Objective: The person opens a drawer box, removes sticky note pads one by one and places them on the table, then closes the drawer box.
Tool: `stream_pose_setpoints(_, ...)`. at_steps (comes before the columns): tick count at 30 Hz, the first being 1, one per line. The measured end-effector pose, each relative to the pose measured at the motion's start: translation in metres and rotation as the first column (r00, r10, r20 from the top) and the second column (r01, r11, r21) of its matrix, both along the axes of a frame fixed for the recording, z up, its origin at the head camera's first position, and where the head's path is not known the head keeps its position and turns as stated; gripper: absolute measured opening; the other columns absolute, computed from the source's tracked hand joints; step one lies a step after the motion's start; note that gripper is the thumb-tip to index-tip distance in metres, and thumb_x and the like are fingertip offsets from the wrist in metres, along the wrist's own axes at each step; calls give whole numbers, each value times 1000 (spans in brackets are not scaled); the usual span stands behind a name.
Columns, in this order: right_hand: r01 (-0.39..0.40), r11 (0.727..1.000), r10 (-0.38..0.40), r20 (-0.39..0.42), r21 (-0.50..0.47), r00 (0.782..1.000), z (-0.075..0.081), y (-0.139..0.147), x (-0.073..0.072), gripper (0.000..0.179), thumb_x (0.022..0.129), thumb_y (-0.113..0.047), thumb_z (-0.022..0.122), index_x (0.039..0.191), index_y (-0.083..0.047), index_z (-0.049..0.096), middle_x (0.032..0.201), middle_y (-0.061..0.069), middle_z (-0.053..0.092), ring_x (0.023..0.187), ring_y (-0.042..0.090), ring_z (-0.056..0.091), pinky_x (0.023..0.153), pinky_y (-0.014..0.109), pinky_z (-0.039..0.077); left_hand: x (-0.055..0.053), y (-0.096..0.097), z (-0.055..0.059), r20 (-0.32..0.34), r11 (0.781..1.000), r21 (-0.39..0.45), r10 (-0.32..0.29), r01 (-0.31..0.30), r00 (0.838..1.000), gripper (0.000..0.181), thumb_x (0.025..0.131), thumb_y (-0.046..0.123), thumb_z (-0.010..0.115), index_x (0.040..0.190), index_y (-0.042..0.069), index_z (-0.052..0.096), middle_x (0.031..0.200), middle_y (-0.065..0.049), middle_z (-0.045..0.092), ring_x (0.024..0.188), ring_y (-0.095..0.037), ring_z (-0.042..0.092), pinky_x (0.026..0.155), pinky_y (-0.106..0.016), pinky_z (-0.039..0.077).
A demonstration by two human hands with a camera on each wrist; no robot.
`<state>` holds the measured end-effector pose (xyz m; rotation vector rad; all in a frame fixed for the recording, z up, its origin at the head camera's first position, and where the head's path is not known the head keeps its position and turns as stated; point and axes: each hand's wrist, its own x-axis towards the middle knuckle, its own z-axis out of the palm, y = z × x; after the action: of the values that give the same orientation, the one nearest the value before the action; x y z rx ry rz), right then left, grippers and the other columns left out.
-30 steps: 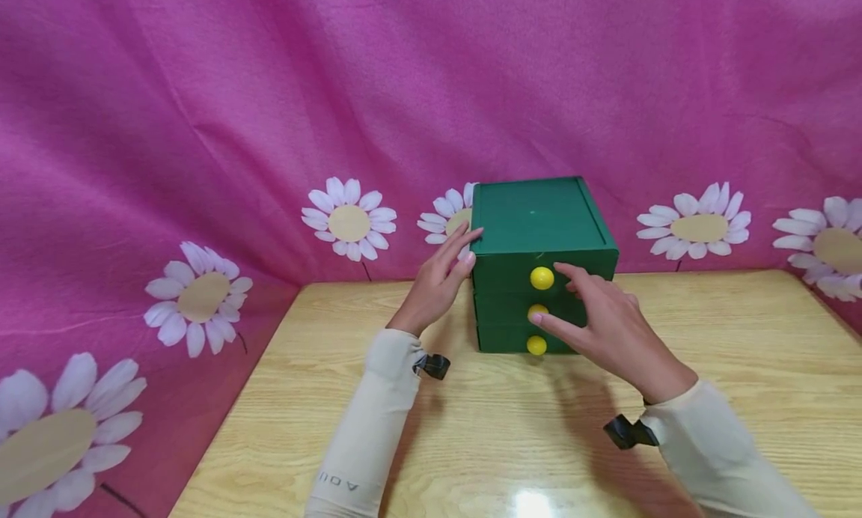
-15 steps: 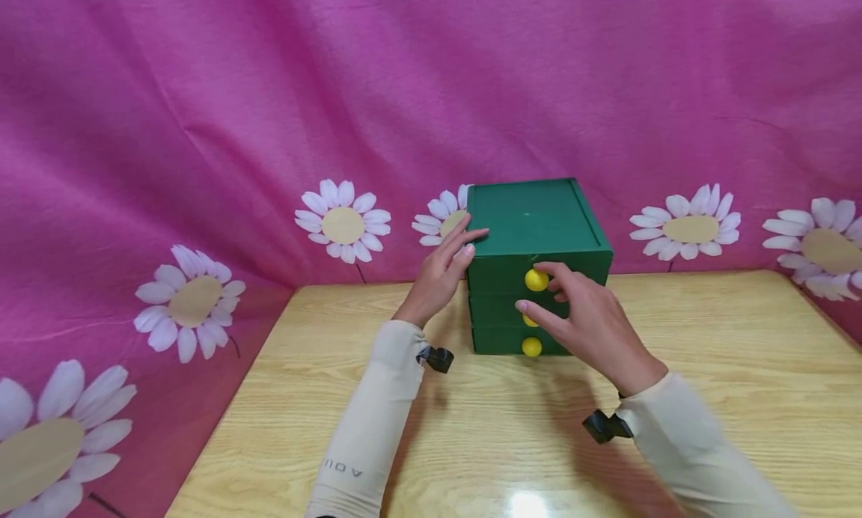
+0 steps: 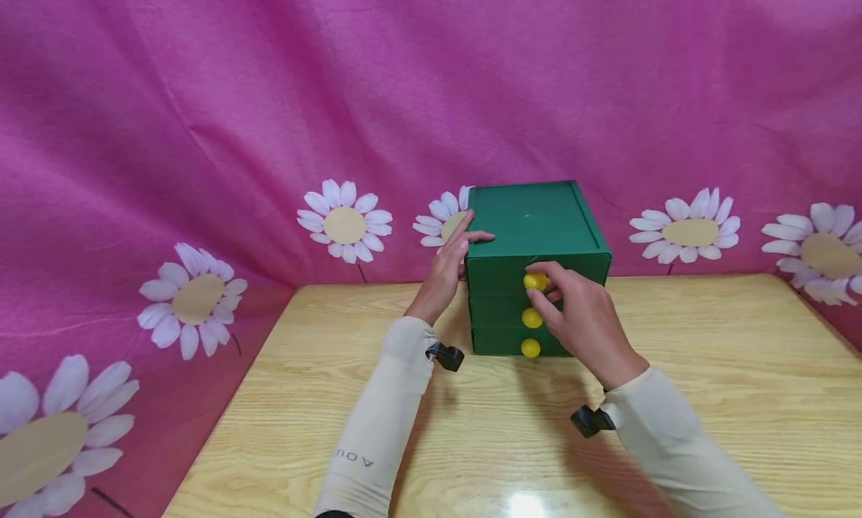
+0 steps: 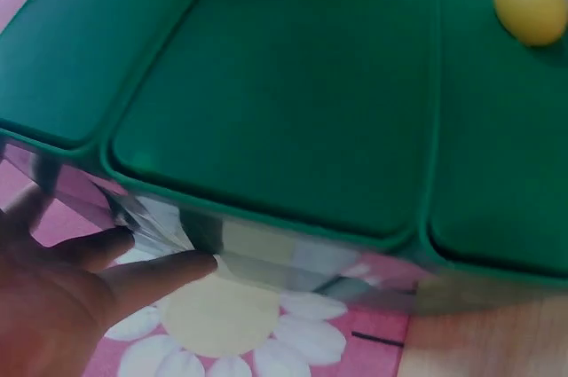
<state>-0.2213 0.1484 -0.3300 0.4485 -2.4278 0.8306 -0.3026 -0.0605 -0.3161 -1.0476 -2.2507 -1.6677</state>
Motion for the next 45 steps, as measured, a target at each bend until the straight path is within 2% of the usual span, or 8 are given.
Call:
stream_pose_setpoints(3,7,1000,-8,-36,-10,999,-2,-2,-3,31,89,-14,69,120,-12,62,86,5,68,73,18,65,61,38,50,0,0,-3,-14,1000,1,12,-12,1000,44,106,21,23,132,5,54,161,-4,17,59,-22,34,58,-28,37)
stream_pose_setpoints(9,10,999,-13,-79,-32,997,-7,-4,-6,29,88,-10,70,116,-11,64,85,5,67,72,18,64,61,37,48,1,-1,-4,-11,1000,-6,16,-16,1000,42,106,19,23,132,4,53,161,-8,14,75,-21,43,64,-33,37)
stream_pose_setpoints(15,21,999,-25,-85,-47,996,-7,-5,-4,29,87,-10,71,115,-10,64,85,5,66,73,20,63,62,36,47,-1,0,-6,14,1000,-12,-17,17,1000,43,106,20,21,134,4,49,162,-7,9,70,-13,40,59,-26,32)
stream_pose_setpoints(18,20,999,-24,-86,-49,996,-7,-4,-3,28,87,-10,70,115,-10,65,85,6,67,73,21,63,62,37,48,-1,4,-7,25,999,40,-29,28,999,44,105,19,21,132,1,50,162,-9,9,108,-14,48,69,-24,36)
stream_pose_setpoints(22,20,998,-25,-98,-52,995,-7,-3,-2,27,86,-8,70,114,-9,65,86,7,67,73,22,64,63,40,49,1,9,-10,35,992,119,-43,39,998,44,104,17,21,129,-3,50,161,-12,10,145,-22,11,95,-32,39)
stream_pose_setpoints(27,23,998,-29,-101,-58,994,-8,-4,2,28,86,-8,71,113,-9,65,85,6,67,73,21,64,63,39,49,0,10,-12,47,990,131,-47,41,998,45,103,18,20,129,-2,50,161,-11,9,146,-23,8,103,-43,35)
stream_pose_setpoints(35,23,998,-27,-79,-57,996,-10,-6,12,31,84,-9,73,114,-9,65,88,7,67,75,20,63,63,38,50,-24,10,-38,64,993,120,-29,21,998,46,104,34,21,131,12,52,162,7,8,144,-9,8,97,-44,34)
stream_pose_setpoints(45,24,999,-29,-101,-47,995,-9,-8,21,31,83,-9,74,113,-9,65,87,5,67,75,21,62,62,35,47,-25,9,-37,39,994,105,-27,23,999,46,103,40,24,131,15,51,161,11,8,144,-5,5,111,-58,18)
